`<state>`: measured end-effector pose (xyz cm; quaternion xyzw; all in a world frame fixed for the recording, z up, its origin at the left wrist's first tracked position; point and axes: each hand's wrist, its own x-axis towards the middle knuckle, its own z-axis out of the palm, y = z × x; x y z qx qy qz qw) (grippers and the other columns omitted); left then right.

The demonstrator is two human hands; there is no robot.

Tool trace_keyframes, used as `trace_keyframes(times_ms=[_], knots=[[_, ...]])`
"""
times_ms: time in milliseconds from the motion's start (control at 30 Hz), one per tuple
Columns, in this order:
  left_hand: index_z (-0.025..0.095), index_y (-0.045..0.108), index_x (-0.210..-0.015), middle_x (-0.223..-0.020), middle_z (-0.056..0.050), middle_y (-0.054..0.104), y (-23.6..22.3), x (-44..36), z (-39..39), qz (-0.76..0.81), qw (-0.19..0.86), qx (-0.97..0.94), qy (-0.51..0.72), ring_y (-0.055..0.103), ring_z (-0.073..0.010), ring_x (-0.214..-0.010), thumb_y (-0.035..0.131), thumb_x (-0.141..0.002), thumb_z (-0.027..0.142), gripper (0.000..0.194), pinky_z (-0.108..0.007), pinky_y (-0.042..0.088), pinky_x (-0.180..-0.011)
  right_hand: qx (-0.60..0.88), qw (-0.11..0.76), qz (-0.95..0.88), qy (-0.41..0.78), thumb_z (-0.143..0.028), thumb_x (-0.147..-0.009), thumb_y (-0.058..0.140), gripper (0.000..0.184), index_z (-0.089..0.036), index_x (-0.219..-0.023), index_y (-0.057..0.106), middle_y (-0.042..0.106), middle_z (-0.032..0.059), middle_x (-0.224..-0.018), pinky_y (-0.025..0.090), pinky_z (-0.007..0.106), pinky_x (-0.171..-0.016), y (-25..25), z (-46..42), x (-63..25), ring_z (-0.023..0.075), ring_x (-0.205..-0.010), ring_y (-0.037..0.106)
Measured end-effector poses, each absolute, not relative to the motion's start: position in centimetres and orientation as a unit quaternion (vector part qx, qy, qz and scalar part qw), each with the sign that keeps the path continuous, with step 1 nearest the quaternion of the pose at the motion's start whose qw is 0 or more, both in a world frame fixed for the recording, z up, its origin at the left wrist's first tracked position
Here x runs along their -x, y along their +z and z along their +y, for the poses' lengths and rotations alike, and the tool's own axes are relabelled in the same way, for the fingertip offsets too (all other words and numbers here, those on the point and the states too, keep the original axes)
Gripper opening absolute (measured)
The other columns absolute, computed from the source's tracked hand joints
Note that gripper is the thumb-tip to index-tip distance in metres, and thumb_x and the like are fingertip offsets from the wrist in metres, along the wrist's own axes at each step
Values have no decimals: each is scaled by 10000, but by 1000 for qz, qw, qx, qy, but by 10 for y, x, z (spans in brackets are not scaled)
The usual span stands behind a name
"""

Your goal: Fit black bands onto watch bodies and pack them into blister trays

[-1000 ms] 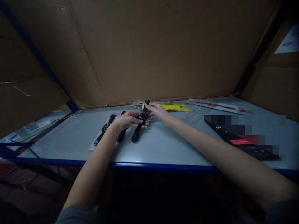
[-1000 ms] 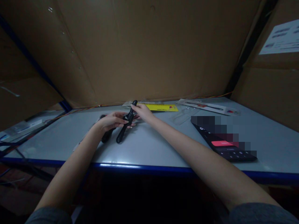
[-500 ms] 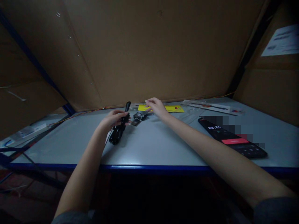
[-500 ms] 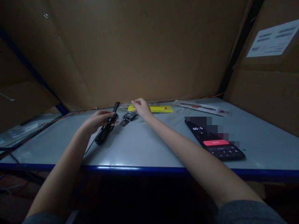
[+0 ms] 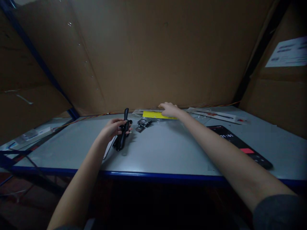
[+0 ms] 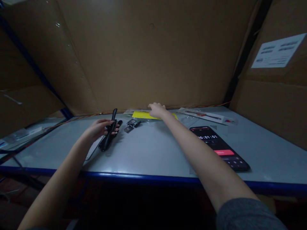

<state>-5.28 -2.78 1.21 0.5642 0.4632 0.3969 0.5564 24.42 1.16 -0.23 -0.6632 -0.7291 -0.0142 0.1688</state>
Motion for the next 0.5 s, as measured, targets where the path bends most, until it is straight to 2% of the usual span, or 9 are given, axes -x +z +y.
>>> trace_keyframes(times_ms=[100,300,400,500], knots=[[127,486,-918,-865,-148,669,11,48,-34,468,555,-560,400,681,-230,-716,606,-762,118,197,-362,569,-624,666,139,-733,-9,-188,-751,456,495,-234,-1241,508,515,91,-1275,376,429,-910,-7,27,-255,268,-1140,475],[136,520,-892,-891,-137,675,0,52,-32,455,601,-535,381,679,-217,-750,611,-762,152,159,-308,566,-643,665,88,-740,-45,-176,-743,491,548,-170,-1291,463,511,151,-1277,387,438,-894,-20,51,-263,294,-1132,492],[95,559,-863,-918,-169,668,-5,53,-30,433,641,-531,347,675,-204,-765,564,-796,169,100,-238,556,-621,652,50,-753,-69,-141,-754,490,433,-154,-1179,573,586,169,-1173,406,401,-867,-23,57,-260,282,-1072,543],[74,566,-864,-908,-186,666,-8,53,-29,426,650,-522,351,674,-216,-760,540,-801,147,100,-248,556,-604,637,22,-764,-101,-118,-755,498,316,-131,-1028,658,621,180,-1103,400,379,-866,-21,59,-257,278,-1044,562]])
